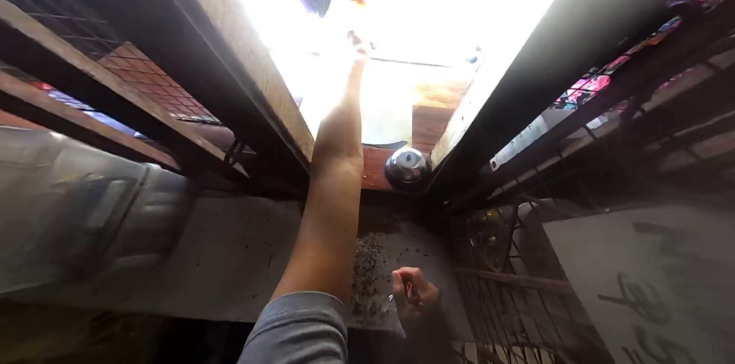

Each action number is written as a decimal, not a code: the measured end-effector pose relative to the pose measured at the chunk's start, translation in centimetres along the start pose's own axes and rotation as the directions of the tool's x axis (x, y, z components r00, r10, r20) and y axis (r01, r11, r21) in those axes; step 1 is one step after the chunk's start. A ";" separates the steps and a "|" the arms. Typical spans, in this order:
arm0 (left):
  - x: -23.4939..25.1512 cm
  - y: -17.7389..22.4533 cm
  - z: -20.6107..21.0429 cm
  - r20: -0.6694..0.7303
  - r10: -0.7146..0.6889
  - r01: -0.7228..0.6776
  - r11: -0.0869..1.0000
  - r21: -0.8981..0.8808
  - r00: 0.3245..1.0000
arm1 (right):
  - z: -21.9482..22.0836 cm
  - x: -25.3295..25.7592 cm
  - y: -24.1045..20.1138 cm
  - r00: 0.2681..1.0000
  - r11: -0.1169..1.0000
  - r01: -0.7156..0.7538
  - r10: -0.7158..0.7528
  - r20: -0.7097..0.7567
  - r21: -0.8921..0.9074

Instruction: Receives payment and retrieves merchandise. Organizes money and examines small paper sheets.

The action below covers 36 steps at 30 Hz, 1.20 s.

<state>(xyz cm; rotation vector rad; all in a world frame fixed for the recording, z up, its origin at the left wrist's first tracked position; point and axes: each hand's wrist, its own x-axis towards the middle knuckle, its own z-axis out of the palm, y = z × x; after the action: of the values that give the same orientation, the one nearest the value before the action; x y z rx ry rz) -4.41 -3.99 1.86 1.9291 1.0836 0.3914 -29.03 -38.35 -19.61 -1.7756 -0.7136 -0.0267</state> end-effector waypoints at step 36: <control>-59.4 -37.0 7.0 -0.022 0.289 -0.287 0.955 0.074 0.957 | -0.9 0.7 -1.4 0.997 0.998 0.002 0.003 0.077 -0.058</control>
<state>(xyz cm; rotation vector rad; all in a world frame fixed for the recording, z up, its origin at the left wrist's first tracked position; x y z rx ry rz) -53.94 -46.60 -24.13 2.1574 0.8456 0.5536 -28.78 -38.61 -17.85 -1.8400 -0.7750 0.0222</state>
